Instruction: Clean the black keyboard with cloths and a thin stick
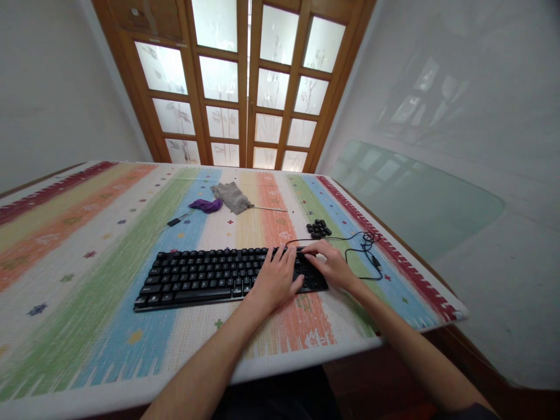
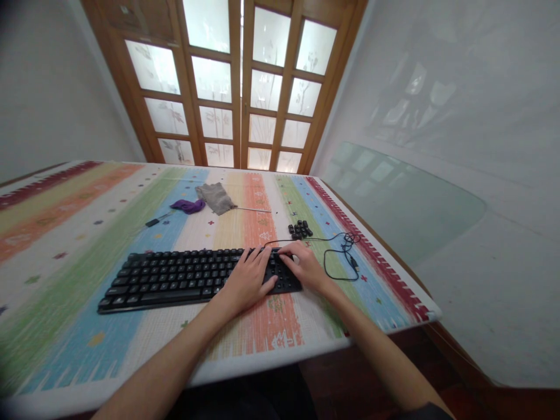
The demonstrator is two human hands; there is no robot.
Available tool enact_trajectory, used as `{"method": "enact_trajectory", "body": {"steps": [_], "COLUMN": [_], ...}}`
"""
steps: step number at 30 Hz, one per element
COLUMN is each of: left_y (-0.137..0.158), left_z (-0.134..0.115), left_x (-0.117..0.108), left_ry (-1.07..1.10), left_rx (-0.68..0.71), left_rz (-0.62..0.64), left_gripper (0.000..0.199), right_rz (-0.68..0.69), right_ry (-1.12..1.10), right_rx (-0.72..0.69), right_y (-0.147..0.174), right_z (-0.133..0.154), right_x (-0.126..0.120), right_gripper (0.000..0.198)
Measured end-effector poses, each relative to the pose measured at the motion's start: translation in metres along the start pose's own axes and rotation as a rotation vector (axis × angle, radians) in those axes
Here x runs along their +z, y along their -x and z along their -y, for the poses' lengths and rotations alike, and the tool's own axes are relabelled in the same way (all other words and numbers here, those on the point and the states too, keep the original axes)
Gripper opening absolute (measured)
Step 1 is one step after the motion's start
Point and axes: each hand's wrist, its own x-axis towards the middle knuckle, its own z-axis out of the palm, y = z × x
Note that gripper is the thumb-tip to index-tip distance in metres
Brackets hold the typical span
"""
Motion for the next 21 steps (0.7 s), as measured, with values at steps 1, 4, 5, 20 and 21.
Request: {"method": "enact_trajectory", "body": {"steps": [1, 4, 5, 20, 21], "left_y": [0.000, 0.001, 0.001, 0.002, 0.002], "left_z": [0.000, -0.001, -0.001, -0.001, -0.001], "left_x": [-0.001, -0.003, -0.004, -0.004, -0.004], "left_ry": [0.004, 0.010, 0.009, 0.002, 0.002], "left_rx": [-0.001, -0.002, 0.000, 0.001, 0.001], "left_rz": [-0.001, -0.005, -0.007, 0.010, 0.007], "left_gripper": [0.063, 0.060, 0.059, 0.048, 0.048], "right_rz": [-0.017, -0.034, -0.024, -0.030, -0.030], "right_ry": [0.005, 0.021, 0.030, 0.325, 0.323], "right_rx": [-0.010, -0.050, -0.078, -0.363, -0.367], "right_y": [0.002, 0.007, 0.008, 0.018, 0.018], "right_z": [0.002, 0.007, 0.008, 0.003, 0.003], "right_x": [0.001, 0.002, 0.003, 0.005, 0.004], "right_gripper": [0.013, 0.015, 0.016, 0.023, 0.023]}}
